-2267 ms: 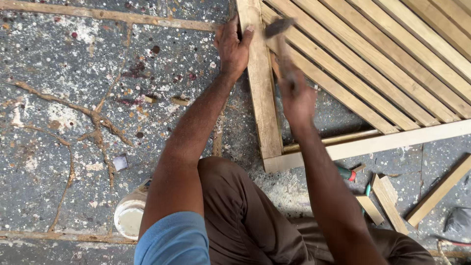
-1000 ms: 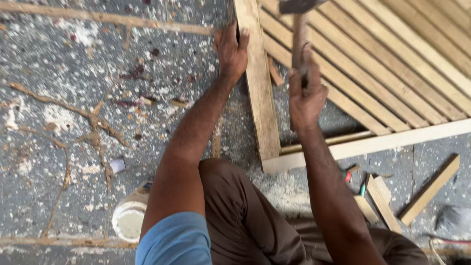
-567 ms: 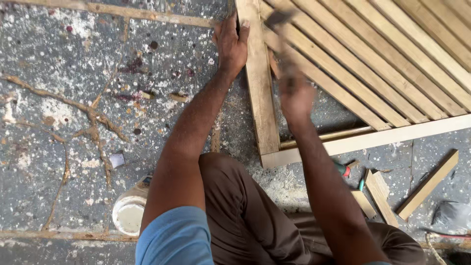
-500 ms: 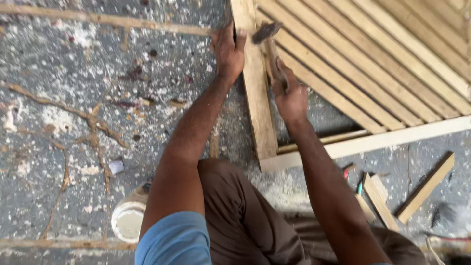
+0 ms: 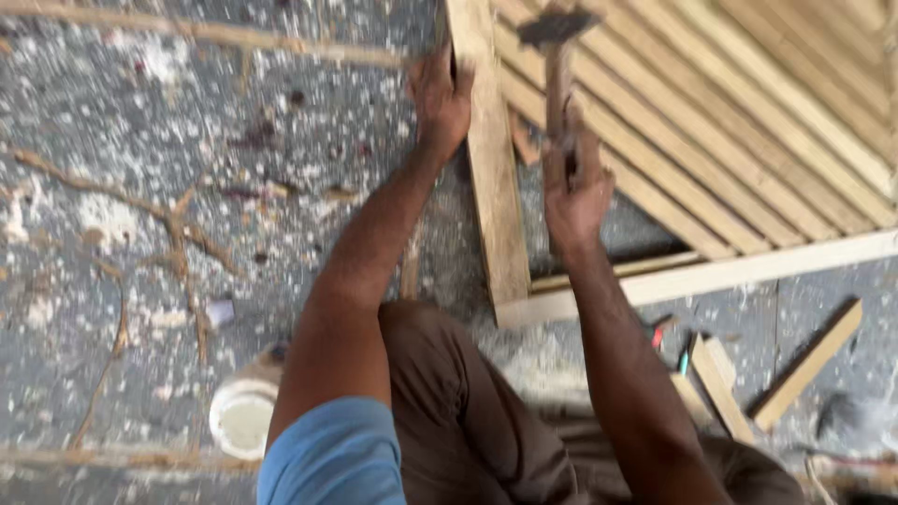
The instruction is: The person nails wooden slats into a frame by hand using a hammer. They place individual slats, apply liquid from a bottle, and hammer small nails to secure the pieces together on the floor.
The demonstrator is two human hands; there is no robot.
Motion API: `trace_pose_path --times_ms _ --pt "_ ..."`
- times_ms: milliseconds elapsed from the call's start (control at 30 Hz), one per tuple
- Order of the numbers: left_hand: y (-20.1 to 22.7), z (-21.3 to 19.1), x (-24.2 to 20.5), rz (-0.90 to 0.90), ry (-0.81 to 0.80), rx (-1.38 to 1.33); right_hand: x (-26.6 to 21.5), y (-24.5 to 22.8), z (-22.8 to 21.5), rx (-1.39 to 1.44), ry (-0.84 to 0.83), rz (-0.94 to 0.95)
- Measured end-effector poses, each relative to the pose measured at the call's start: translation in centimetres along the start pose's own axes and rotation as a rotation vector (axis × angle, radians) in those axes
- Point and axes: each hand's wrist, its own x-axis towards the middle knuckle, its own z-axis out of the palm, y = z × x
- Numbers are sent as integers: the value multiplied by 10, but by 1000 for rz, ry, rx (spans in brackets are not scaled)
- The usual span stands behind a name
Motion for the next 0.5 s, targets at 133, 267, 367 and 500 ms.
trace_pose_path --times_ms 133,267,367,500 --pt "0 1 -1 -37 -78 -63 7 -5 7 -294 -164 -19" --pt "6 -1 11 60 45 -28 -23 -40 -43 266 -201 346" --pt "13 -7 15 -21 -32 -127 -75 -50 -109 335 -222 552" --pt "40 -16 16 -208 -110 -111 -154 -60 -196 236 -164 732"
